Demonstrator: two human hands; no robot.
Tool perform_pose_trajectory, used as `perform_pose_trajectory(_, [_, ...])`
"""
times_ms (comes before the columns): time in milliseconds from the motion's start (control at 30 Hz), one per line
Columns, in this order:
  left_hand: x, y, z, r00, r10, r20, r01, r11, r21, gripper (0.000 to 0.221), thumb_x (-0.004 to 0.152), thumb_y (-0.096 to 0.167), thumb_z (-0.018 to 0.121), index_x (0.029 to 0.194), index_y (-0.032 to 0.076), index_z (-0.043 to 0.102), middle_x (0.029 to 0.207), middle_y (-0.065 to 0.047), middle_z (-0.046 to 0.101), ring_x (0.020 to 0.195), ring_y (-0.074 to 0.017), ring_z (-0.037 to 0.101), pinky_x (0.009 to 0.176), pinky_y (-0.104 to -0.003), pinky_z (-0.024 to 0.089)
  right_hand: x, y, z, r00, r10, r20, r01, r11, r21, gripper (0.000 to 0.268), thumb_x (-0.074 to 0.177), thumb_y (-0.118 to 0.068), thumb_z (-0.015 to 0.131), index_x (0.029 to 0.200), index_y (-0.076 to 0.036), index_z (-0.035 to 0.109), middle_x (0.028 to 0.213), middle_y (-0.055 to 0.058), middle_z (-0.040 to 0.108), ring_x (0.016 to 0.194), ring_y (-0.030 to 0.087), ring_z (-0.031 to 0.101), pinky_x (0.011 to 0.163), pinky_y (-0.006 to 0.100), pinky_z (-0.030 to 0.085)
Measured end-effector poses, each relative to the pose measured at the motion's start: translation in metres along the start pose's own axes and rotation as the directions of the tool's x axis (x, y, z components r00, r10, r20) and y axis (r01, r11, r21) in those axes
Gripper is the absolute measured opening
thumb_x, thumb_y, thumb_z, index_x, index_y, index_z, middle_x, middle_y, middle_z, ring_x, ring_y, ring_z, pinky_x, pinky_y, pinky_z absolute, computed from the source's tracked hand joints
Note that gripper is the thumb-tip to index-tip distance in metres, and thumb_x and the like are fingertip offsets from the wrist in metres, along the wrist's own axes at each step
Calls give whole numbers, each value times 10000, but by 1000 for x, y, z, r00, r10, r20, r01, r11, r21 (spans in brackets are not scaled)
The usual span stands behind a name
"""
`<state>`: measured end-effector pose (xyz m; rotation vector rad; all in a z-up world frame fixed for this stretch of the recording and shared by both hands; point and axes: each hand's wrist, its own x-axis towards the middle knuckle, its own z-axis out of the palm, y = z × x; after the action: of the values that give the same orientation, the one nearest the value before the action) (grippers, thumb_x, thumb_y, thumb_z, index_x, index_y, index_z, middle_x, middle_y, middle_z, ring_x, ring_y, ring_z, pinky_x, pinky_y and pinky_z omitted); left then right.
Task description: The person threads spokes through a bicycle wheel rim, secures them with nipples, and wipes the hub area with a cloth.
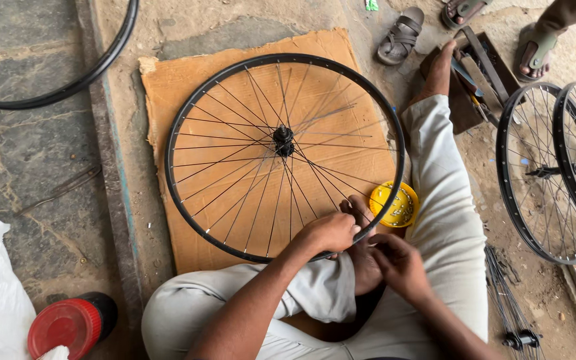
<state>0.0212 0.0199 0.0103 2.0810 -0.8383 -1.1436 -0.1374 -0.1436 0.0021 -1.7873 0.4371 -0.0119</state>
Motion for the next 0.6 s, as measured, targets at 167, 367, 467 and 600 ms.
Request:
perform_pose_trajectory(167, [5, -9, 5, 997, 31, 65, -32, 999, 8, 196, 880, 82, 539, 830, -26, 694, 741, -238, 724, 660, -336, 785, 663, -488, 635, 39, -38, -55, 984, -177, -10, 141, 814, -563, 302, 871, -76, 708, 1173, -56, 712, 1039, 120, 753, 916, 204, 741, 756, 325, 590])
perform_pose_trajectory(367, [-20, 9, -12, 998, 18, -63, -24, 995, -94, 342, 1020, 282, 472, 932, -3, 638, 751, -205, 733, 600, -331, 741, 643, -483, 582, 111, -93, -74, 829, -426, 362, 556, 561, -613, 510, 831, -87, 704, 1329, -22, 611, 1395, 219, 599, 1277, 378, 587, 1047, 458, 507])
perform_pose_trajectory(467, [-28, 9, -17, 999, -9, 31, 10, 1000, -22, 383, 1036, 262, 465, 897, -7, 699, 774, -209, 740, 640, -317, 739, 671, -456, 606, 143, -90, -76, 618, -366, 696, 785, 250, -566, 660, 742, -144, 751, 1363, 14, 597, 1451, 258, 534, 1399, 426, 429, 1134, 577, 311])
perform_pose_trajectory(600, [-23, -10, -18, 991, 112, 72, -123, 977, 173, 371, 983, 279, 536, 872, -10, 742, 819, -195, 733, 763, -339, 729, 733, -470, 576, 163, -52, -82, 546, -328, 771, 838, 186, -514, 498, 831, -214, 758, 1291, -68, 638, 1343, 137, 624, 1357, 331, 501, 1161, 554, 301])
